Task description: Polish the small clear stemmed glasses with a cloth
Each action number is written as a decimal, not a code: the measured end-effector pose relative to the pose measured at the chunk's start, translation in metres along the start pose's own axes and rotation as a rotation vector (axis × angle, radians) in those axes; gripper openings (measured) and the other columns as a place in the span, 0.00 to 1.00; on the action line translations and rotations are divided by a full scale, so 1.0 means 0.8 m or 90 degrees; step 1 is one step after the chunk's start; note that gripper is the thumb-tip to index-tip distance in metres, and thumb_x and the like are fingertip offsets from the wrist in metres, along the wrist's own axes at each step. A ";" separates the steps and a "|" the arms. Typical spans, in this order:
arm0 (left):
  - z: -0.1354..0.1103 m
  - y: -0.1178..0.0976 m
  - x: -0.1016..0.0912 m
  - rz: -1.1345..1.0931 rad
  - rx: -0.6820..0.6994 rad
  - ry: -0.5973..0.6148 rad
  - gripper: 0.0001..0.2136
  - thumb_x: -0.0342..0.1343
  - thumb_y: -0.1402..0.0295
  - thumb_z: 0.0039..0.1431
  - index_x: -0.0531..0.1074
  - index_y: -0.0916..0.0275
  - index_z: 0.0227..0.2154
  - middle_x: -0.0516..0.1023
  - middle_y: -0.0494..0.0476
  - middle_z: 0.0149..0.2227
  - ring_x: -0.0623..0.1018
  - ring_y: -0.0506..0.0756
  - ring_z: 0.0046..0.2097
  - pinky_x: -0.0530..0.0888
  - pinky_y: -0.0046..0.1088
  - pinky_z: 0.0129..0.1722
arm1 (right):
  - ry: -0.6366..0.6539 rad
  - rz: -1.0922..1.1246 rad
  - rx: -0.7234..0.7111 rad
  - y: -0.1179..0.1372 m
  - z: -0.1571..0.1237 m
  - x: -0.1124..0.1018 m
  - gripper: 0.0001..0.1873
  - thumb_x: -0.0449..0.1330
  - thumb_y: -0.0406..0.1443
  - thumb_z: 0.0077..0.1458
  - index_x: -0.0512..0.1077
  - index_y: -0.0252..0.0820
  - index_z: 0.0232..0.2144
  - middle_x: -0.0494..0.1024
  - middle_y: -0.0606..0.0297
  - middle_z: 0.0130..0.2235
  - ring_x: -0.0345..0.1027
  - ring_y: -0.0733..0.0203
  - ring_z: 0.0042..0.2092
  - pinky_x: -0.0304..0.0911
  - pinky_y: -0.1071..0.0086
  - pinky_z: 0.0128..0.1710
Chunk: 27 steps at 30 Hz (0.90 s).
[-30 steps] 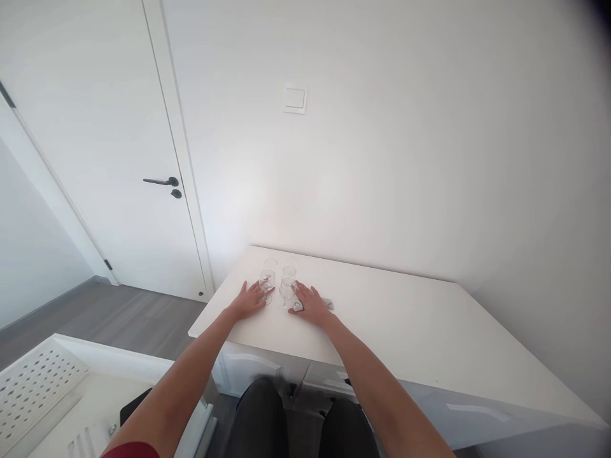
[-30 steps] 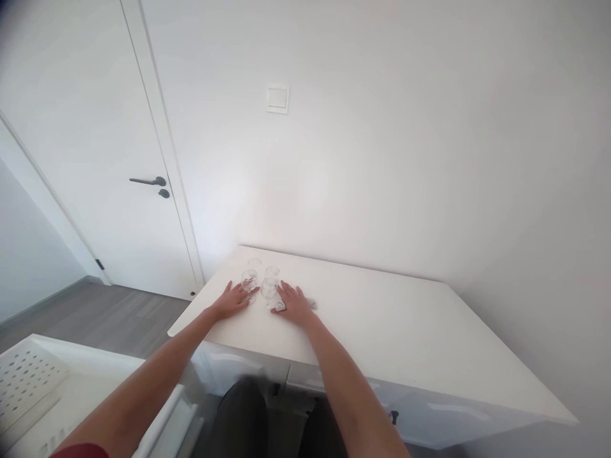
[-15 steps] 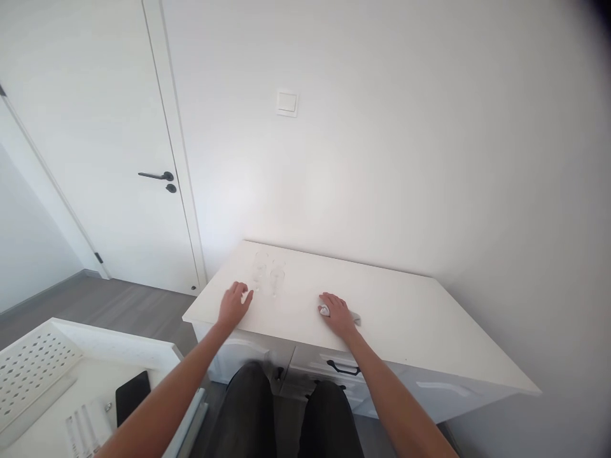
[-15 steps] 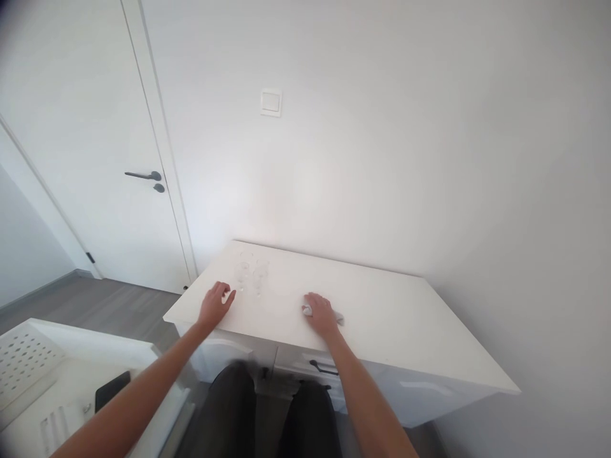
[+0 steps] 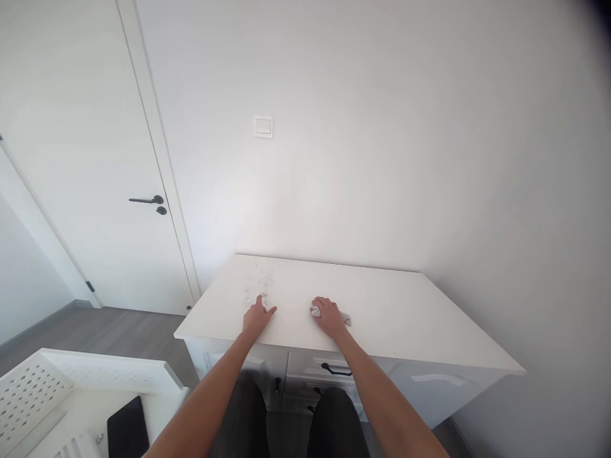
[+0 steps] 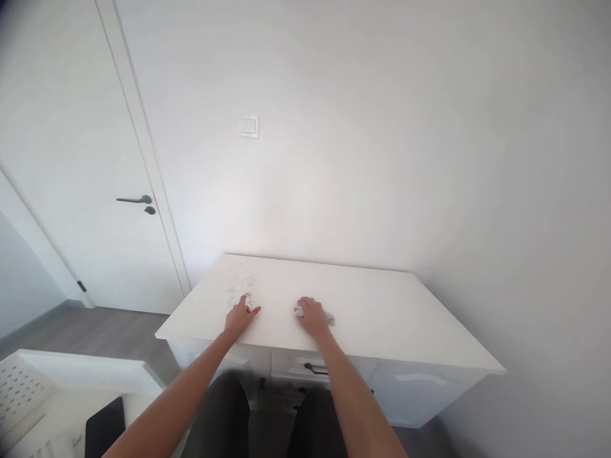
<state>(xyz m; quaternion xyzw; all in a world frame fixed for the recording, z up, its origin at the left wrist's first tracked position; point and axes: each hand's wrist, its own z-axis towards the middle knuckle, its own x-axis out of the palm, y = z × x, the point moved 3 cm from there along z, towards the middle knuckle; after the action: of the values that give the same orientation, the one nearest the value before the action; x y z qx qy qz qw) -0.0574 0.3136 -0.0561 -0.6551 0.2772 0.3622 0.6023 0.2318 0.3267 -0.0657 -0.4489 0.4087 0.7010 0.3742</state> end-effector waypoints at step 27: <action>0.006 -0.003 0.003 -0.024 0.048 0.056 0.15 0.58 0.59 0.70 0.74 0.62 0.53 0.79 0.59 0.50 0.81 0.57 0.45 0.80 0.41 0.46 | -0.159 -0.079 0.112 -0.013 -0.003 0.010 0.17 0.58 0.45 0.69 0.72 0.42 0.54 0.78 0.59 0.48 0.75 0.56 0.44 0.73 0.56 0.47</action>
<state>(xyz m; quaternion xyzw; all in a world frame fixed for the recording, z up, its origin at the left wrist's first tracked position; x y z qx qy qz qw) -0.0544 0.3190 -0.0568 -0.6524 0.3047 0.3112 0.6203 0.2394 0.3299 -0.0759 -0.3480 0.3908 0.6883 0.5024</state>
